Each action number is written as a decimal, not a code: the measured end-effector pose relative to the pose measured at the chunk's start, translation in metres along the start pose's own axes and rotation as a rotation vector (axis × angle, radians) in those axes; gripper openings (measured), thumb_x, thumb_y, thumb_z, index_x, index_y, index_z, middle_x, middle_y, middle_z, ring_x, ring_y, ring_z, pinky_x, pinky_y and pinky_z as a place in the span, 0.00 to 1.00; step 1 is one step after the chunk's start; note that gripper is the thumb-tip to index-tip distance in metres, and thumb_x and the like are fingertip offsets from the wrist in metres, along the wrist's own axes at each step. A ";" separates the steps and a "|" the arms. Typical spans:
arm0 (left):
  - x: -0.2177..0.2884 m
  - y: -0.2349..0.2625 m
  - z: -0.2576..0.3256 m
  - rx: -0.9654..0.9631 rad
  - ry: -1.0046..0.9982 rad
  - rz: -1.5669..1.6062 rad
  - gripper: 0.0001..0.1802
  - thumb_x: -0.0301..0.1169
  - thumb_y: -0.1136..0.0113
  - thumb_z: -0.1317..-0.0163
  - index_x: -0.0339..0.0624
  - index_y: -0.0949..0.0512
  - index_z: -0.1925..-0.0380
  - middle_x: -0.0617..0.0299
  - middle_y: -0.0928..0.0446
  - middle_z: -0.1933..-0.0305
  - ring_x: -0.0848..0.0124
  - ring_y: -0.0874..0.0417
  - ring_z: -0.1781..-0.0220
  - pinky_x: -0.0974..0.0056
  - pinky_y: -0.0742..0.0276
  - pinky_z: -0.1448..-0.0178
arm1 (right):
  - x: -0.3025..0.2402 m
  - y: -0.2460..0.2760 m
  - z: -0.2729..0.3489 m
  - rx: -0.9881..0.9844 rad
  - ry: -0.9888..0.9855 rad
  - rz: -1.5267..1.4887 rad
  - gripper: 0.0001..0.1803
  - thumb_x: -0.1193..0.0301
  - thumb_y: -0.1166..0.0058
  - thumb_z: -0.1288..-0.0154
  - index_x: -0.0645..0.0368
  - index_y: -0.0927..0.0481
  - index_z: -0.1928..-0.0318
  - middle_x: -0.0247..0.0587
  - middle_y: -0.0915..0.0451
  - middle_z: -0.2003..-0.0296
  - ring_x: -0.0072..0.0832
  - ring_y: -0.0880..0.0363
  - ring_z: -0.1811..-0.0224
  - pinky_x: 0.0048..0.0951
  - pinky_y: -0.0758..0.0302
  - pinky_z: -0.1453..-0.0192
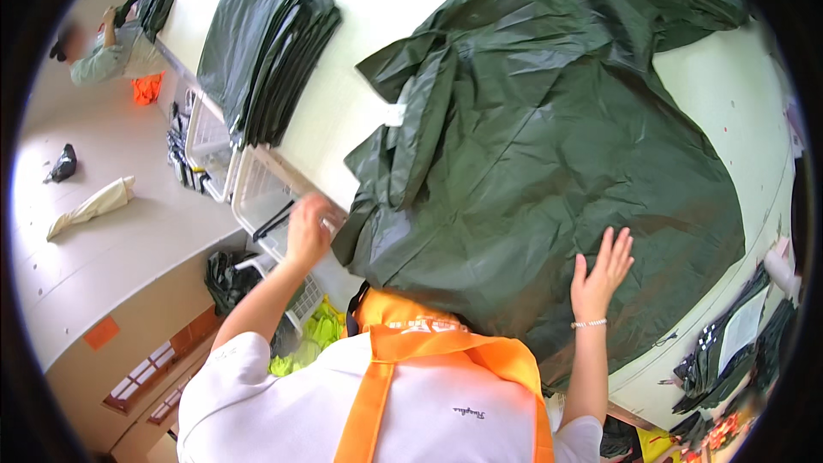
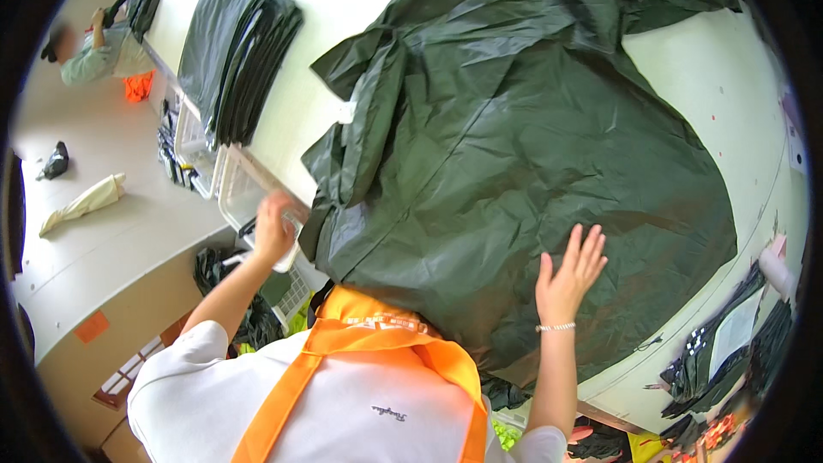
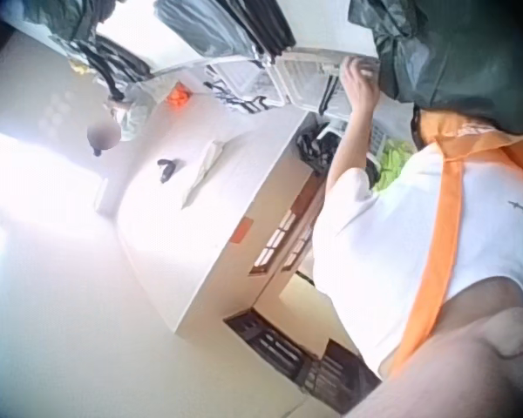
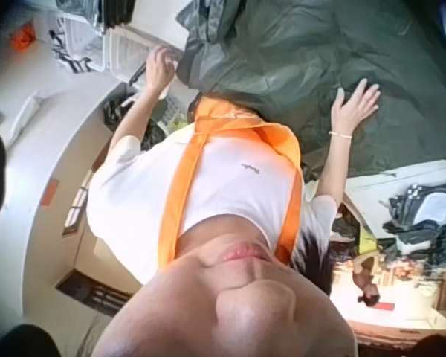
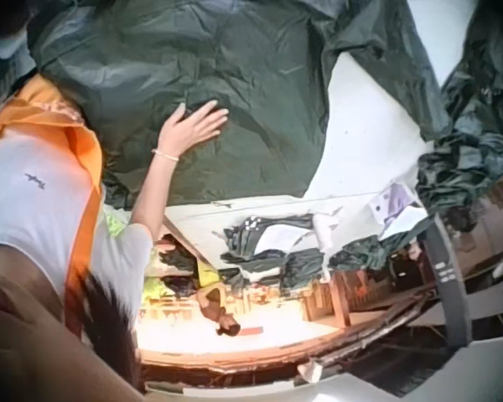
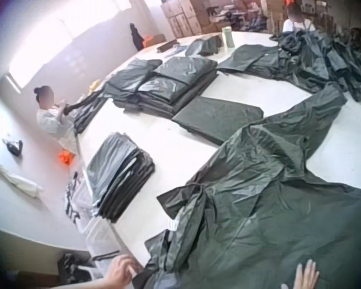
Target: The person folds a dark green jacket on a work table. They smooth the fabric, fold the sleeves and body, and place the folded jacket into a plastic bag before stacking it with other packaged items.
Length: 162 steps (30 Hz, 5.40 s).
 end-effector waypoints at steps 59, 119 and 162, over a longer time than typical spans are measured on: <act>0.077 -0.025 -0.255 0.415 -0.376 -0.215 0.40 0.61 0.45 0.46 0.56 0.36 0.36 0.57 0.40 0.30 0.54 0.43 0.29 0.39 0.53 0.29 | 0.003 -0.004 -0.068 0.375 0.068 0.148 0.28 0.61 0.57 0.33 0.46 0.38 0.33 0.44 0.41 0.32 0.42 0.46 0.29 0.49 0.50 0.29; 0.116 -0.087 -0.028 0.212 -0.007 -0.187 0.36 0.57 0.55 0.36 0.59 0.45 0.31 0.64 0.52 0.25 0.55 0.54 0.24 0.36 0.61 0.29 | 0.182 0.074 0.347 0.861 -0.528 -0.659 0.09 0.69 0.53 0.30 0.61 0.31 0.66 0.25 0.33 0.74 0.14 0.38 0.73 0.19 0.36 0.68; 0.049 -0.006 -0.094 0.118 -0.092 0.492 0.21 0.23 0.42 0.46 0.34 0.26 0.49 0.54 0.25 0.46 0.62 0.27 0.42 0.61 0.34 0.38 | 0.357 0.040 0.233 0.253 -0.752 -1.064 0.21 0.57 0.45 0.34 0.61 0.22 0.51 0.29 0.22 0.55 0.18 0.28 0.53 0.22 0.35 0.45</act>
Point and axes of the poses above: each hand's wrist, its own z-axis away from the middle knuckle, its own y-axis out of the back of the hand, x = y × z, the point moved 7 cm from there along -z, towards the middle knuckle
